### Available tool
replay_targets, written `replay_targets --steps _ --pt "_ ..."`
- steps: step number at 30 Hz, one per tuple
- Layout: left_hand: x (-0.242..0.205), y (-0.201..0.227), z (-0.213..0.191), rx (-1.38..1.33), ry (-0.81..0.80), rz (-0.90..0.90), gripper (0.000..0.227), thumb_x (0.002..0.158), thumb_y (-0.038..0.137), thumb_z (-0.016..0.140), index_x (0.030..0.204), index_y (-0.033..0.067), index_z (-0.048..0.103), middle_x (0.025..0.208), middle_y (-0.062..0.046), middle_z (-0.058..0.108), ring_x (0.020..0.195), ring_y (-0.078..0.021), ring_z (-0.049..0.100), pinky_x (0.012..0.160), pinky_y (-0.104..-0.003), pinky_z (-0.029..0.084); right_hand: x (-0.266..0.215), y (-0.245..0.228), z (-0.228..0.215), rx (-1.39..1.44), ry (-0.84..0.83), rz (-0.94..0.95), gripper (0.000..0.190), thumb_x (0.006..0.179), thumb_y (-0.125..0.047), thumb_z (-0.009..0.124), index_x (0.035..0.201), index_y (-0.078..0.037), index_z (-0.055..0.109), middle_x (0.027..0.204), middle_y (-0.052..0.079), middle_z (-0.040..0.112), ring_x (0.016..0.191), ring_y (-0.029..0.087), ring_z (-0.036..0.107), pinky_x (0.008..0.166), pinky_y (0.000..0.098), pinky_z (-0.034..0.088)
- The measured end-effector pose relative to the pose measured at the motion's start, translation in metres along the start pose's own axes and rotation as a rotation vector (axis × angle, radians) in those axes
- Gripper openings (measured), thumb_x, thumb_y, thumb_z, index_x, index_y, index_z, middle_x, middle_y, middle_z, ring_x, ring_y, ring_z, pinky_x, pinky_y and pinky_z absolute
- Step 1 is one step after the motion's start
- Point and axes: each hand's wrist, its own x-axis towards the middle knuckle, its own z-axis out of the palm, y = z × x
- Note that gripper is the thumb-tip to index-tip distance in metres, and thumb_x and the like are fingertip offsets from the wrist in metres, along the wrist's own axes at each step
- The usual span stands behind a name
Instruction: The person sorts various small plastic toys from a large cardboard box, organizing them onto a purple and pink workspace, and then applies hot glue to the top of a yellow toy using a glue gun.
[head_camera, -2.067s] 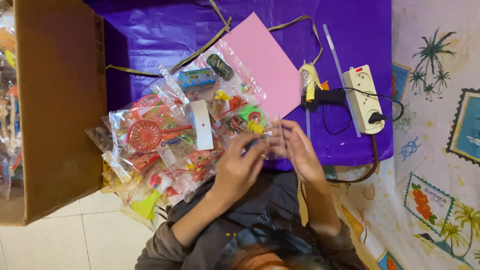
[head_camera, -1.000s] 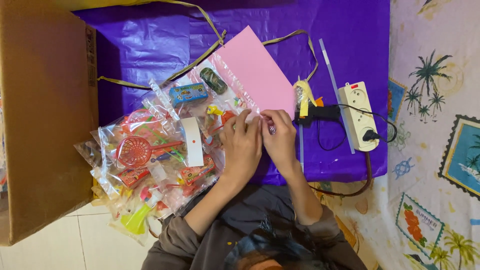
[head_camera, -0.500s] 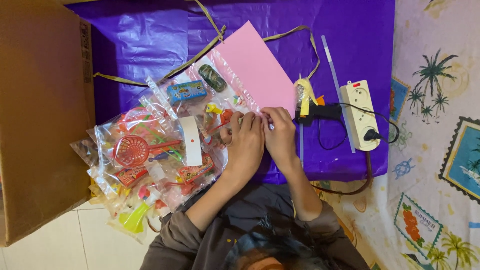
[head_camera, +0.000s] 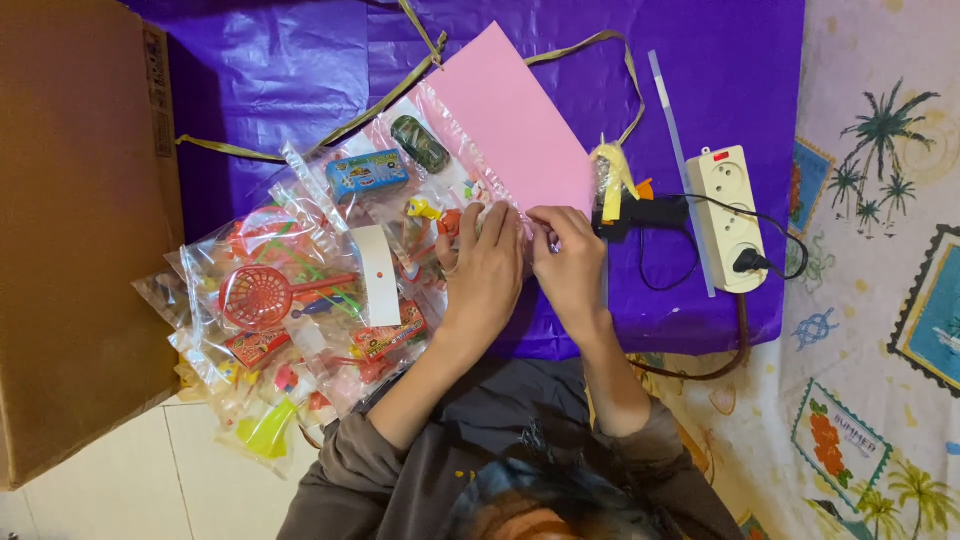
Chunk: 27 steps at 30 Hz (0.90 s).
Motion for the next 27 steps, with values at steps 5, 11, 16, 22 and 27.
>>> replay_targets --steps 5,11,16,22,27 --pt "0.005 -0.003 0.004 -0.034 -0.020 0.015 0.027 0.105 0.025 0.050 0.121 0.0140 0.068 0.123 -0.002 0.066 0.129 -0.0216 0.049 0.096 -0.044 0.021 -0.001 0.001 0.004 -0.025 0.022 -0.009 0.020 0.084 0.008 0.074 0.096 -0.008 0.074 0.083 0.006 0.068 0.077 0.025 0.068 0.065 0.0330 0.055" --pt "0.010 -0.007 0.005 -0.097 -0.038 0.071 0.028 0.105 0.023 0.050 0.120 0.0114 0.070 0.120 -0.004 0.067 0.128 -0.0243 0.050 0.098 -0.046 0.023 -0.002 0.000 0.003 -0.037 0.026 -0.033 0.020 0.085 0.010 0.071 0.096 -0.006 0.073 0.086 0.008 0.069 0.080 0.030 0.068 0.068 0.0371 0.055" --pt "0.008 -0.011 0.008 -0.078 -0.092 0.080 0.031 0.104 0.024 0.048 0.123 0.0117 0.069 0.120 -0.002 0.065 0.129 -0.0236 0.047 0.097 -0.045 0.023 -0.003 -0.003 -0.014 -0.036 0.034 -0.086 0.024 0.087 0.012 0.069 0.099 -0.007 0.074 0.090 0.006 0.071 0.085 0.029 0.070 0.074 0.0371 0.056" --pt "0.011 -0.009 0.005 -0.077 -0.146 0.096 0.032 0.101 0.021 0.050 0.123 0.0078 0.069 0.125 -0.006 0.064 0.130 -0.0273 0.047 0.099 -0.048 0.024 0.003 0.024 -0.067 -0.247 0.137 -0.180 0.039 0.087 0.019 0.061 0.115 -0.004 0.073 0.109 0.010 0.067 0.103 0.029 0.060 0.092 0.0427 0.049" --pt "0.008 -0.009 0.016 -0.051 -0.159 0.117 0.033 0.099 0.020 0.051 0.122 0.0052 0.069 0.123 -0.008 0.061 0.131 -0.0288 0.046 0.098 -0.048 0.023 0.006 0.052 -0.088 -0.556 -0.120 -0.185 0.066 0.075 0.014 0.068 0.137 -0.007 0.060 0.127 0.012 0.055 0.123 0.036 0.046 0.102 0.0536 0.039"
